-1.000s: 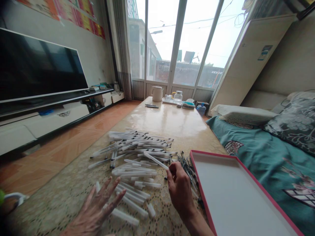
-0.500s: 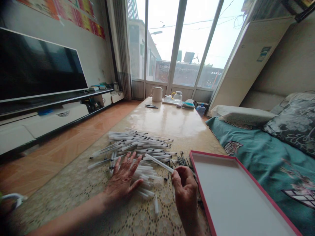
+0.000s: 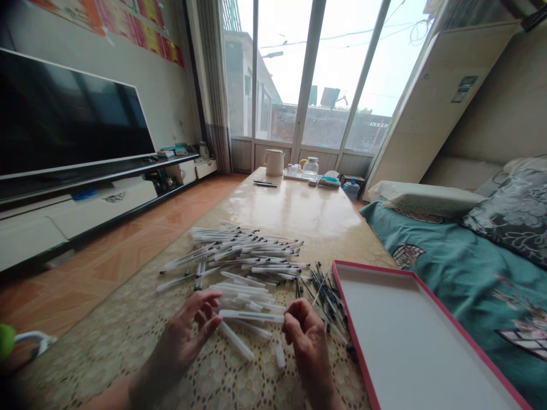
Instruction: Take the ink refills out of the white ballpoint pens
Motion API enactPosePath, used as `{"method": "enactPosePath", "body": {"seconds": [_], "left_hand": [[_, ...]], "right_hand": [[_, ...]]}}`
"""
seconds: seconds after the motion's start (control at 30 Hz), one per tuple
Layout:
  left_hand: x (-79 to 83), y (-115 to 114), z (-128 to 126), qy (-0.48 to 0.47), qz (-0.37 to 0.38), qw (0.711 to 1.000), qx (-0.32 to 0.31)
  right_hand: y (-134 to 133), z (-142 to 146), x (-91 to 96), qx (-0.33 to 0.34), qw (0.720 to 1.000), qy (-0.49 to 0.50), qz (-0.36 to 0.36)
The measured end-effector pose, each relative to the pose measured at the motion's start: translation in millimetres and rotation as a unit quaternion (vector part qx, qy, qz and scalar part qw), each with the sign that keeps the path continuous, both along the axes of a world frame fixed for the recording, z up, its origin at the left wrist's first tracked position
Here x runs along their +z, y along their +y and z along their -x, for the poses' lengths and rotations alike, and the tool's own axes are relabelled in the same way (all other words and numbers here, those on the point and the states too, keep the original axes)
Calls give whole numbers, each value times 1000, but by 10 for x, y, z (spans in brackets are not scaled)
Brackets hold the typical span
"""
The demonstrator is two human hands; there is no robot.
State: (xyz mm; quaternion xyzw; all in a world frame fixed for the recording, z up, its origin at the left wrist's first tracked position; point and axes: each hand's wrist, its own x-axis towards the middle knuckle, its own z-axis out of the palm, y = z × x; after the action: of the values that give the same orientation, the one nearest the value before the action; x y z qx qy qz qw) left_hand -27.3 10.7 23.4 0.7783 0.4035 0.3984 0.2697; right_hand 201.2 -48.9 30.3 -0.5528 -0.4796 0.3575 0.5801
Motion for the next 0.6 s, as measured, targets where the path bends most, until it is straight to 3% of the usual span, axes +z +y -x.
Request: {"method": "enactPosePath", "body": {"seconds": [0.07, 0.17, 0.27, 0.33, 0.4, 0.5, 0.6], "left_hand": [[-39, -58, -15, -2, 30, 999, -27], [-61, -73, -44, 12, 1, 999, -48], [-25, -59, -64, 23, -37, 997, -56], [3, -65, -77, 30, -40, 997, -64], [8, -84, -90, 44, -44, 995, -78], [-42, -117, -102, 80, -71, 990, -97], [-102, -131, -96, 132, -123, 979, -97]], "right_hand": [[-3, 20, -15, 11, 1000, -3, -2], [-6, -21, -33, 24, 999, -32, 5], [-18, -84, 2, 49, 985, -168, -5], [-32, -91, 51, 65, 946, -314, -47], [-41, -61, 91, 86, 887, -444, -91], [-47, 11, 83, 129, 814, -554, -117], [-65, 55, 21, 158, 801, -571, -86]]}}
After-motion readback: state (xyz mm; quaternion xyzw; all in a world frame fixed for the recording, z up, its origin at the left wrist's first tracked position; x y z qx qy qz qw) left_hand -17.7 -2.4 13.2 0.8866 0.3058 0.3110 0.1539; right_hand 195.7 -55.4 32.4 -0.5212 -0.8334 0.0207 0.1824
